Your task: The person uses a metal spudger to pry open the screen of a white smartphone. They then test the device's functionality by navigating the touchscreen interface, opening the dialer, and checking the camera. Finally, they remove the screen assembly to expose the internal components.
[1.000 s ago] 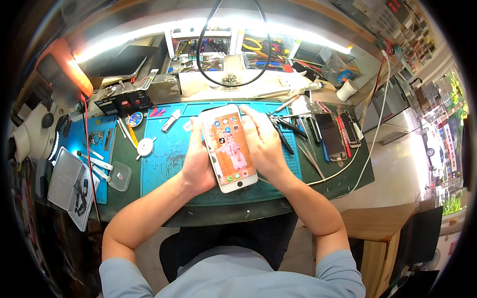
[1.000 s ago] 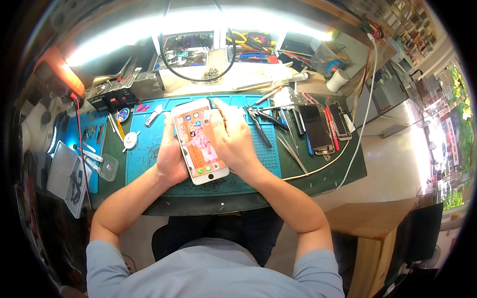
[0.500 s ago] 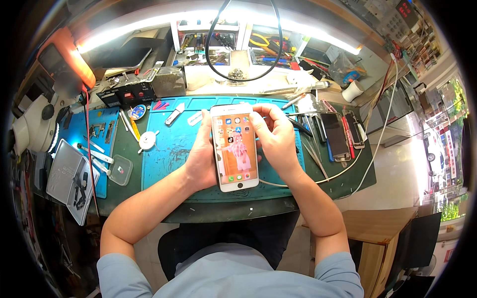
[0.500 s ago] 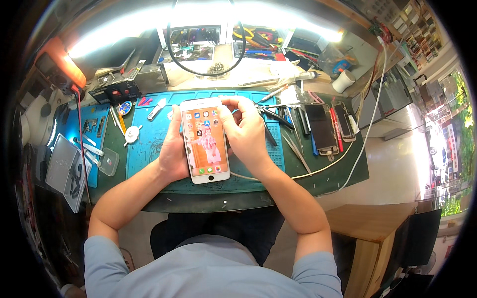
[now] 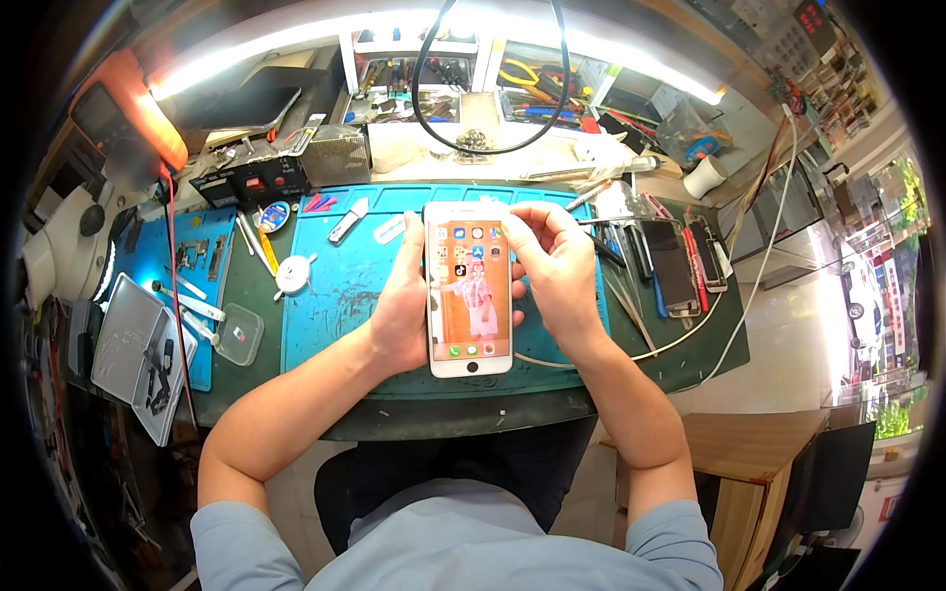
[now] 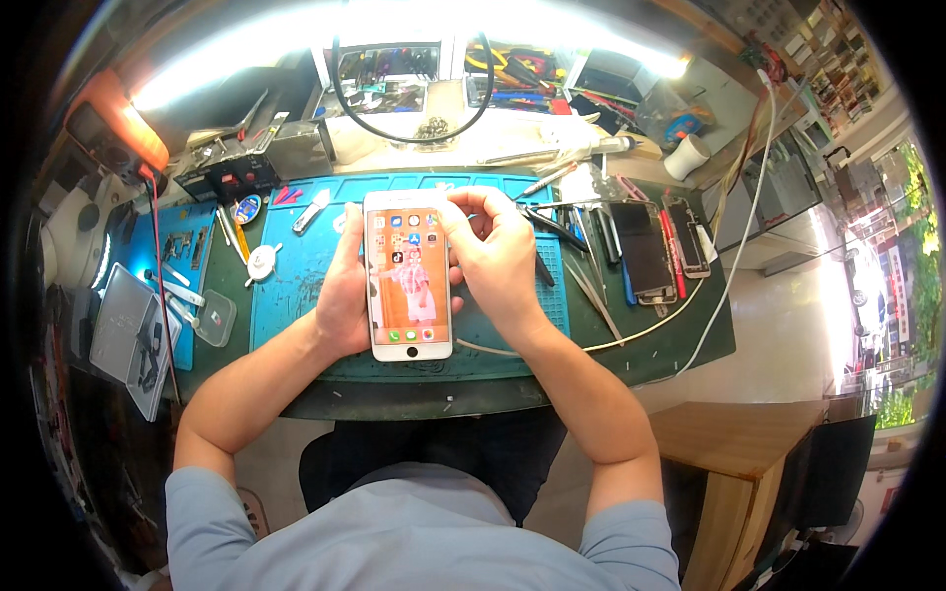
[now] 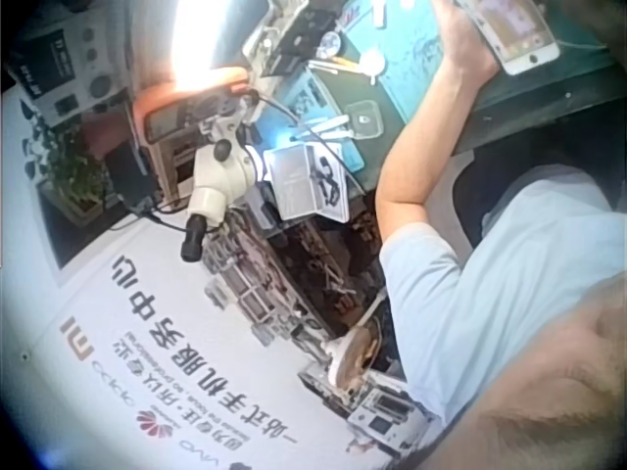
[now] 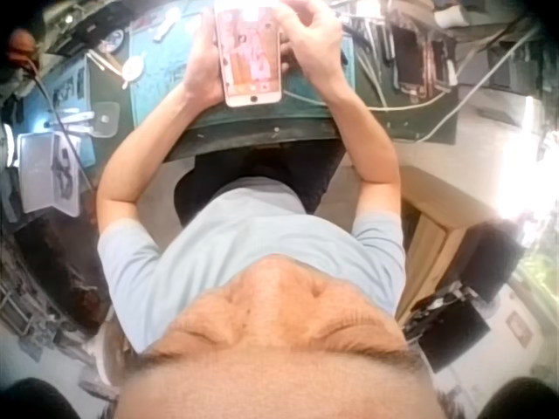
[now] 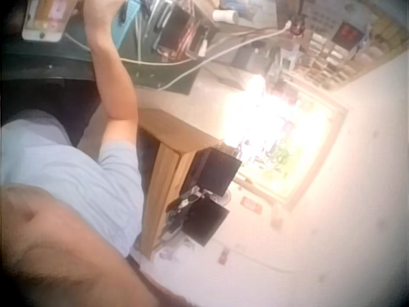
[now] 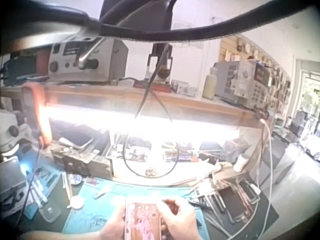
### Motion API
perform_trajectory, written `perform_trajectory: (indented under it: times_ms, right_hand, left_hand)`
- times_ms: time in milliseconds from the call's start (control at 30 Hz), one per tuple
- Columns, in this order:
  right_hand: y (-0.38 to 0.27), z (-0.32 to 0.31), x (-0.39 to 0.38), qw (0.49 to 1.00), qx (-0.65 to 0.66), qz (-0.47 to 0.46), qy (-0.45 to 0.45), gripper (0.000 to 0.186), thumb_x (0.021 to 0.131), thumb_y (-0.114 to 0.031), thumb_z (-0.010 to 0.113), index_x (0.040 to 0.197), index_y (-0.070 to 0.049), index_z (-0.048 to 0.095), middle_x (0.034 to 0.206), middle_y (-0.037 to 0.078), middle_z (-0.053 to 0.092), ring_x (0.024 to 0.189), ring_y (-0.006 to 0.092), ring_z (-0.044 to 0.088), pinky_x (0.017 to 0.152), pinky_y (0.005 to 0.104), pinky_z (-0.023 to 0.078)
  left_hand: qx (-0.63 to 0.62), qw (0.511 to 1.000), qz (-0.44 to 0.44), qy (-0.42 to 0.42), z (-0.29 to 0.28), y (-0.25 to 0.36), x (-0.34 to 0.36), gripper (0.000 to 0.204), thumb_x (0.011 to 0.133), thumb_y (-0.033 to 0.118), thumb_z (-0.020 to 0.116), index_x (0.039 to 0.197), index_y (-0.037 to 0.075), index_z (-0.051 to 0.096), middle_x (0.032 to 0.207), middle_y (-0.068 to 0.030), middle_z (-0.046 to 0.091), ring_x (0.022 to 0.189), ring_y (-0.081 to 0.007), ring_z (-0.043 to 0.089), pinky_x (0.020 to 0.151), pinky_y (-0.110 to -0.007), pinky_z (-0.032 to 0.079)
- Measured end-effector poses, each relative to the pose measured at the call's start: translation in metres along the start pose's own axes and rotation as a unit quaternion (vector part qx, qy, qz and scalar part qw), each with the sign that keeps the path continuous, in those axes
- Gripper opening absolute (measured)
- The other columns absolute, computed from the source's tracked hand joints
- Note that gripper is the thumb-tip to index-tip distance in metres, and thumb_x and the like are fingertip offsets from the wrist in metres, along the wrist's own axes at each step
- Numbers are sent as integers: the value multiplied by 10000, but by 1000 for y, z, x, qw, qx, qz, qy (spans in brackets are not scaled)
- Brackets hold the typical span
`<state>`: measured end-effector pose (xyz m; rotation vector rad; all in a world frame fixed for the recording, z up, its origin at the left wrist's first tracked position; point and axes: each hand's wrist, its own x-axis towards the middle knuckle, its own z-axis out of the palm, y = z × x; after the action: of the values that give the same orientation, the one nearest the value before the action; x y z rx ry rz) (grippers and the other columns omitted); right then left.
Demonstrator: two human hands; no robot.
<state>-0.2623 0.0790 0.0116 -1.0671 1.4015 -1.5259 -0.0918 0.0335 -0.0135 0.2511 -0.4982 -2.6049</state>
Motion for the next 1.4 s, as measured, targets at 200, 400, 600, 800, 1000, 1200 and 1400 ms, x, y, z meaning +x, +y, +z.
perform_trajectory:
  times_ms: [200, 400, 600, 800, 1000, 1200, 1400]
  right_hand:
    - [5, -1, 1, 997, -22, -72, -7, 284, 1012, -126, 673, 1238, 23, 588, 985, 54, 667, 704, 67, 647, 573, 221, 518]
    - [9, 0, -8, 976, -102, -171, -83, 506, 967, -115, 669, 1423, 15, 492, 1266, 137, 592, 1097, 189, 630, 915, 330, 552]
    - [14, 4, -15, 965, -155, -174, -121, 763, 872, -70, 665, 1553, -3, 327, 1399, 212, 491, 1253, 284, 534, 1039, 394, 476]
    - [16, 8, -16, 958, -179, -191, -117, 807, 875, -114, 719, 1556, 23, 307, 1401, 217, 470, 1232, 290, 534, 1020, 394, 483]
    - [10, 11, -19, 948, -207, -206, -128, 853, 886, -166, 765, 1566, 29, 289, 1418, 228, 437, 1205, 297, 539, 1018, 398, 483]
    - [15, 7, -16, 965, -156, -170, -127, 800, 894, -97, 694, 1574, 18, 289, 1427, 222, 454, 1267, 293, 534, 1056, 410, 472]
    - [17, 3, -10, 983, -83, -125, -103, 706, 919, -74, 642, 1549, 25, 338, 1407, 185, 506, 1232, 250, 572, 1059, 389, 476]
  left_hand:
    - [14, 1000, 14, -2, -3, 4, 0, 951, 976, 831, 179, 1498, 92, 470, 1325, -163, 634, 1152, -297, 675, 988, -519, 577]
    - [62, 992, 92, 57, -2, 8, 2, 928, 990, 816, 183, 1504, 100, 473, 1345, -139, 631, 1183, -271, 662, 1016, -466, 567]
    - [78, 989, 127, 15, 0, 6, 5, 944, 1009, 794, 158, 1460, 37, 496, 1291, -135, 638, 1148, -256, 659, 1000, -424, 567]
    - [76, 989, 124, 33, 3, 5, 4, 934, 1016, 784, 142, 1466, 46, 494, 1255, -165, 652, 1124, -264, 666, 967, -421, 574]
    - [73, 989, 121, 36, 7, 6, 3, 933, 1016, 783, 136, 1476, 51, 487, 1256, -178, 652, 1115, -274, 669, 965, -425, 573]
    - [80, 989, 121, 4, -1, 7, 5, 964, 1004, 797, 116, 1476, 42, 485, 1280, -162, 646, 1127, -271, 671, 988, -427, 568]
    - [66, 993, 99, 20, 1, 7, 4, 985, 990, 812, 115, 1468, 36, 491, 1275, -150, 650, 1153, -254, 672, 1020, -434, 564]
